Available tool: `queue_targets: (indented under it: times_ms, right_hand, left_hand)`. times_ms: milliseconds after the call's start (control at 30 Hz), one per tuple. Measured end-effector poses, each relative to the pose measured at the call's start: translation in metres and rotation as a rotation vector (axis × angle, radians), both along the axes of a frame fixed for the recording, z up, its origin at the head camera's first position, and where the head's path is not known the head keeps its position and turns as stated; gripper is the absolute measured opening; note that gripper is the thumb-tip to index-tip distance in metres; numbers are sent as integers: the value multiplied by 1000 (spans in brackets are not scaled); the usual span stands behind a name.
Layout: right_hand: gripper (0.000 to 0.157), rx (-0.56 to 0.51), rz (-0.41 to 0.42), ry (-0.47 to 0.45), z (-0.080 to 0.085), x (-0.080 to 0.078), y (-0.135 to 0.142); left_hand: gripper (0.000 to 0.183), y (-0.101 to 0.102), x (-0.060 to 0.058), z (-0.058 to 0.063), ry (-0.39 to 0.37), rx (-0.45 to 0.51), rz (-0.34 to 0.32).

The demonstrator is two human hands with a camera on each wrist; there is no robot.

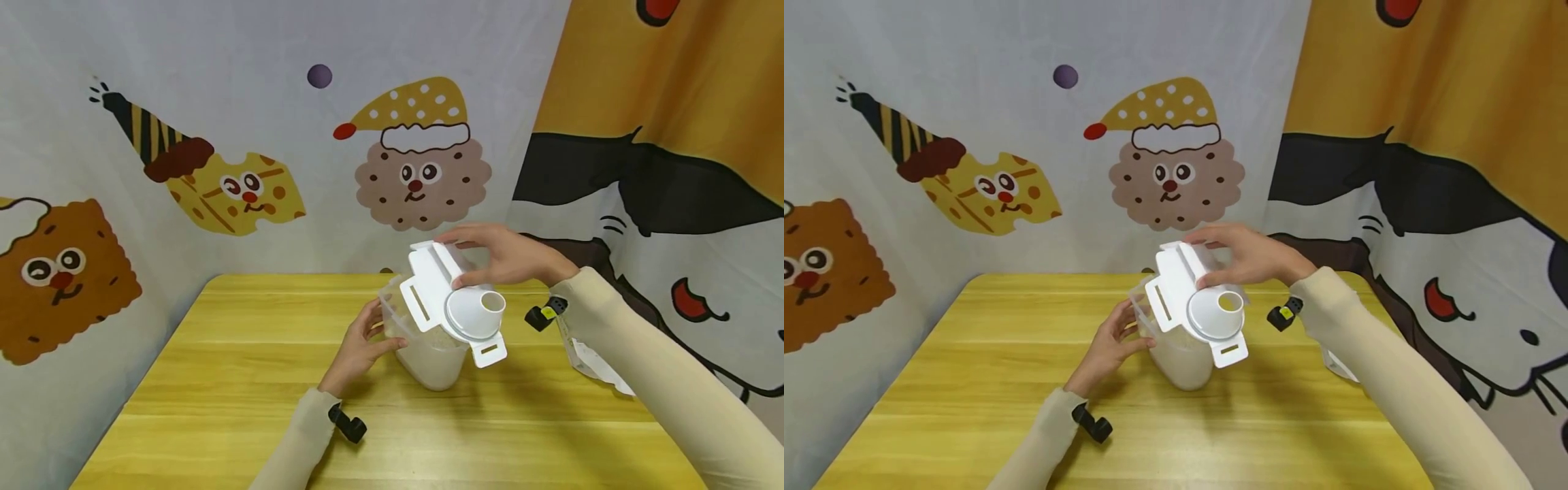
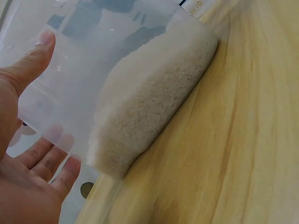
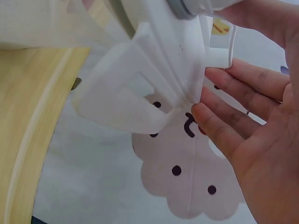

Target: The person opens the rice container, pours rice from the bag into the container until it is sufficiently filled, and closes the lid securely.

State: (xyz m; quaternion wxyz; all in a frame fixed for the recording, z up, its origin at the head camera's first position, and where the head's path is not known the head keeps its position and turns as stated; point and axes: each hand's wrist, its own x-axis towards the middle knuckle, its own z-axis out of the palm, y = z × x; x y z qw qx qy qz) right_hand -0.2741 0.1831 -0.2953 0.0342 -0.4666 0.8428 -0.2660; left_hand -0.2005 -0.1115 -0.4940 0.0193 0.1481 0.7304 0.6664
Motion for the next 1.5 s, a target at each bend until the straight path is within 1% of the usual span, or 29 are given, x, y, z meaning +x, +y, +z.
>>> queue_targets:
  times_ms: [233,400,567,767,967,1100,1300,1500]
  right_hand:
    - [72,47,63,-4,2,-5,-15]
    - [73,75,112,-35,1,-9,-25]
    - [75,132,122,-76,3,-11,-35]
    - [75,158,134,-110,5,-14,-45]
    - [71,157,180,-144,-2,-20,-51]
    - [69,158,211,-168,-8,-22,-55]
    - [67,175,216,-193,-17,-24,-58]
    - [66,184,218,-216,-19,-26,-59]
  left_hand:
    - [82,0,0,3,-4,-1,5]
    - [82,1,-1,3,-4,2,13]
    - [82,0,-2,1,-3,3,18]
    - [83,1,-4,1,-3,-8,28]
    - [83,2,-4,2,-3,-1,14]
    - [83,2,-4,2,-2,-2,18]
    - [83,2,-3,0,12,13,31]
    - [83,1,-3,-1,-4,11,29]
